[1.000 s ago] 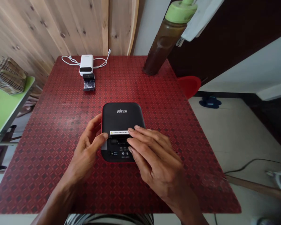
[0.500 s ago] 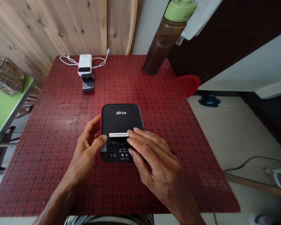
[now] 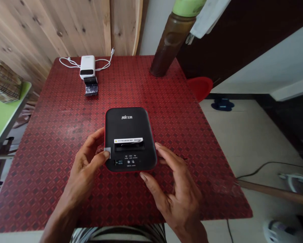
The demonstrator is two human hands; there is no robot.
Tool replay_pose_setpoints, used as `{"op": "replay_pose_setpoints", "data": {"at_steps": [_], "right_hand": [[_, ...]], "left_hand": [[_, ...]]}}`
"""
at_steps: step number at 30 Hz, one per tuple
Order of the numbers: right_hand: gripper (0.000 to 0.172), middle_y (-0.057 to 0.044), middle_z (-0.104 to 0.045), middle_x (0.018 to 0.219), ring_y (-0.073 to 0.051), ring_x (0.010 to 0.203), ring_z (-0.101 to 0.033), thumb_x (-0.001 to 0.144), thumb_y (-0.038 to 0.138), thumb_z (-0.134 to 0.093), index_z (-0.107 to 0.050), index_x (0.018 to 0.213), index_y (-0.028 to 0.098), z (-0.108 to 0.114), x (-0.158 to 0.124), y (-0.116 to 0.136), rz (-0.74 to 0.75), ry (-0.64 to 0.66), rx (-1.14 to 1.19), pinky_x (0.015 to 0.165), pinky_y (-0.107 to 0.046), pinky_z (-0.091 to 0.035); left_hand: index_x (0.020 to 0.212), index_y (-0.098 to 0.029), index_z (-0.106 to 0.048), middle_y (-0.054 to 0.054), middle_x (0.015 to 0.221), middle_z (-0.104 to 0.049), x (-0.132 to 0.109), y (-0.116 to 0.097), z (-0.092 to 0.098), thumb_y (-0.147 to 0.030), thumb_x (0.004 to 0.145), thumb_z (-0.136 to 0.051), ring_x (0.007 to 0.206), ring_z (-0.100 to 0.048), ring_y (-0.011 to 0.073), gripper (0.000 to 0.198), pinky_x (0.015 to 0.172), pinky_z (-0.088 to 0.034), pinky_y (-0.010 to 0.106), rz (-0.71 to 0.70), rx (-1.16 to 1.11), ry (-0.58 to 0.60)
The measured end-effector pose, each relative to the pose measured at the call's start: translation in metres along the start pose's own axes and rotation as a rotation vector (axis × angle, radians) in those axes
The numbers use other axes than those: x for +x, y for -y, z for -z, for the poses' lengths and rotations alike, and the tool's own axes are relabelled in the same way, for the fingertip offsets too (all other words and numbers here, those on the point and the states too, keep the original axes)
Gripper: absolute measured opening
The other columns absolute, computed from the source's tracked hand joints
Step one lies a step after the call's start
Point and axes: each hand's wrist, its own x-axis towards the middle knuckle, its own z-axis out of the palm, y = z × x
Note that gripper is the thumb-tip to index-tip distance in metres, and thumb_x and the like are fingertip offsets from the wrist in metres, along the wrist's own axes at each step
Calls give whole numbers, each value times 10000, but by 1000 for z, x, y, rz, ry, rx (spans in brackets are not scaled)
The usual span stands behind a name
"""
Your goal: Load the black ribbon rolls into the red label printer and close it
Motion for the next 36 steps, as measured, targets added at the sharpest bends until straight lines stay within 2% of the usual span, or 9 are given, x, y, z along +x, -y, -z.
{"op": "replay_pose_setpoints", "data": {"at_steps": [5, 9, 15, 20, 25, 29, 31, 36], "right_hand": [[623, -152, -747, 1415, -312, 1265, -762, 1010, 258, -792, -550, 1584, 235, -5, -2, 0, -46, -35, 34, 1039, -508, -702], [645, -150, -744, 1413, -310, 1235, -774, 987, 272, -823, -561, 1576, 237, -7, -5, -5, -101, -50, 91, 1050, -516, -694], [687, -146, -754, 1393, -272, 1194, -790, 970, 272, -851, -548, 1585, 233, -9, -6, -10, -148, -55, 192, 1001, -428, -707], [681, -144, -763, 1379, -270, 1172, -798, 975, 285, -845, -543, 1584, 242, -8, -6, -8, -155, -44, 175, 990, -430, -708], [650, -156, -746, 1409, -307, 1181, -785, 984, 311, -814, -554, 1576, 244, 10, 7, -10, -148, 49, 139, 998, -502, -702], [391, -121, -778, 1358, -294, 1200, -779, 1031, 165, -717, -688, 1409, 258, 24, 41, -10, 3, 32, 3, 1034, -498, -682], [348, -98, -805, 1297, -266, 1187, -786, 1042, 77, -666, -721, 1335, 257, 24, 61, -9, 115, 48, -65, 1049, -474, -670], [343, -98, -823, 1232, -242, 1132, -784, 1060, -4, -578, -745, 1263, 215, 0, 96, -4, 325, 274, -106, 1022, -454, -674]], "left_hand": [[1487, -336, -695, 45, 1579, -671, -1, -3, -7, -319, 991, -761, 1446, -622, 320, 501, 1244, -444, 481, 17, -32, -47], [1483, -333, -701, 48, 1570, -680, -2, -4, -12, -308, 976, -755, 1448, -624, 334, 510, 1211, -483, 492, 30, -37, -71], [1464, -338, -712, 38, 1531, -714, -1, -3, -16, -298, 958, -757, 1458, -632, 313, 509, 1234, -484, 465, 17, -36, -124], [1496, -321, -682, 58, 1563, -689, 0, -1, -14, -332, 960, -760, 1451, -628, 331, 542, 1189, -521, 470, 29, -3, -95], [1527, -348, -653, 41, 1595, -666, 1, 7, -6, -355, 987, -737, 1449, -626, 330, 546, 1134, -552, 444, 6, 0, -47], [1545, -377, -640, 25, 1611, -656, 0, 11, -1, -363, 1003, -737, 1445, -631, 324, 550, 1076, -580, 411, -9, -11, -3], [1551, -385, -634, 30, 1604, -663, 0, 11, 0, -376, 1005, -746, 1430, -647, 330, 558, 1040, -598, 412, -8, -21, 15], [1514, -364, -659, 49, 1584, -679, -1, 9, -1, -443, 983, -784, 1427, -654, 355, 551, 1083, -595, 458, -11, -37, 12]]}}
